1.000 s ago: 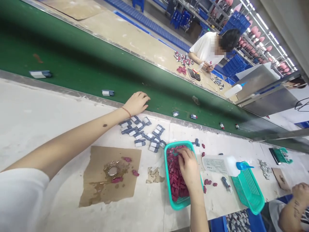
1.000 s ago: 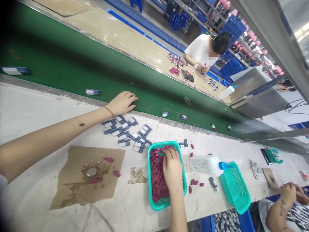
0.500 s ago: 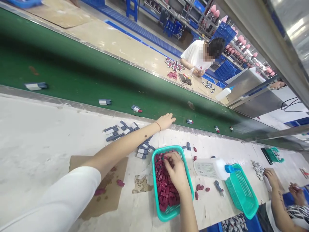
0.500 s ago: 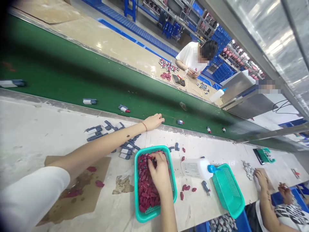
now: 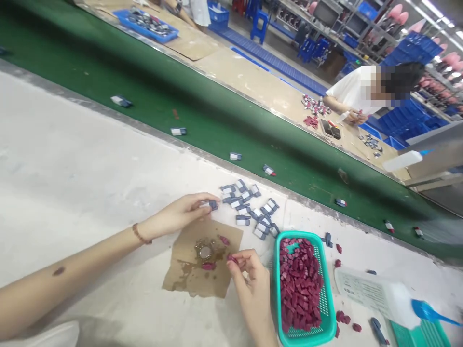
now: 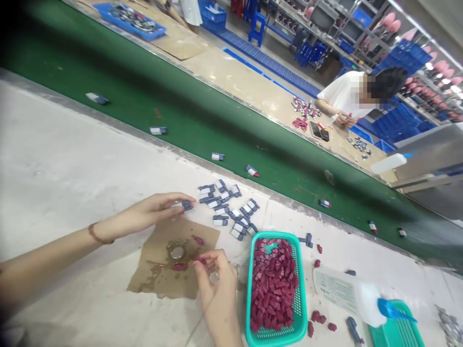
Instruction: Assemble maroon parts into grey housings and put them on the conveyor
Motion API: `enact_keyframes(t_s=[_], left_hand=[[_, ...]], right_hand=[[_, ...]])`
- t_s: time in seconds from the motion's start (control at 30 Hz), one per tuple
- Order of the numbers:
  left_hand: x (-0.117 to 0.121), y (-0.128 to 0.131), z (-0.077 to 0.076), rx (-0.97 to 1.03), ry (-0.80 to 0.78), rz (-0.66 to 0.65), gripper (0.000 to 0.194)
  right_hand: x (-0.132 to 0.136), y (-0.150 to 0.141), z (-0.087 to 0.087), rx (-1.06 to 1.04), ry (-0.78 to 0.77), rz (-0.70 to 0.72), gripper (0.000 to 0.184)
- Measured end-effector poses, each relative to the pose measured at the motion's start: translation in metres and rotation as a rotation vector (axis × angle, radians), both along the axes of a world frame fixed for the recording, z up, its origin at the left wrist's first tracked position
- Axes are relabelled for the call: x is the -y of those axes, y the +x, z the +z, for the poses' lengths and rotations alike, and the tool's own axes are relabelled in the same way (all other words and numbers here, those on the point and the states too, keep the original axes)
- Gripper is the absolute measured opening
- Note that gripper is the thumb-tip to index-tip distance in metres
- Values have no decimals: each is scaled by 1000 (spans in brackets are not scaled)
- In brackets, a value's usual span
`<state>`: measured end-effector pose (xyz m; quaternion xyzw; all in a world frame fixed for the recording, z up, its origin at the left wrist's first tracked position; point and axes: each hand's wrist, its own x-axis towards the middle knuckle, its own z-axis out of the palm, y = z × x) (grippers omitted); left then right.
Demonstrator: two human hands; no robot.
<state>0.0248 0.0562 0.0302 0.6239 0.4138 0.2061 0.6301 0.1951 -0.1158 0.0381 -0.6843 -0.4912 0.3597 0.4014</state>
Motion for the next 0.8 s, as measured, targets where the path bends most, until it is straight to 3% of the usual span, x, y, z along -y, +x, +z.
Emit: enact_keyframes(t_s=[0.13, 0.3, 0.5, 0.67, 0.8], left_hand=[[29, -31, -12, 39, -104, 211, 45], [46, -34, -29, 189, -226, 348, 35], [49, -35, -36, 365, -360, 301, 38], [54, -38, -29, 456, -538, 280, 51], [56, -37, -27, 580, -605, 228, 42]], right_hand=[[-22, -19, -15, 103, -3, 179, 17], [-35, -27, -25, 333, 149, 361, 23], [-39, -34, -27, 520, 231, 410, 26], [-39, -33, -26, 502, 239, 407, 25], [-35, -28, -26, 392, 148, 348, 22]])
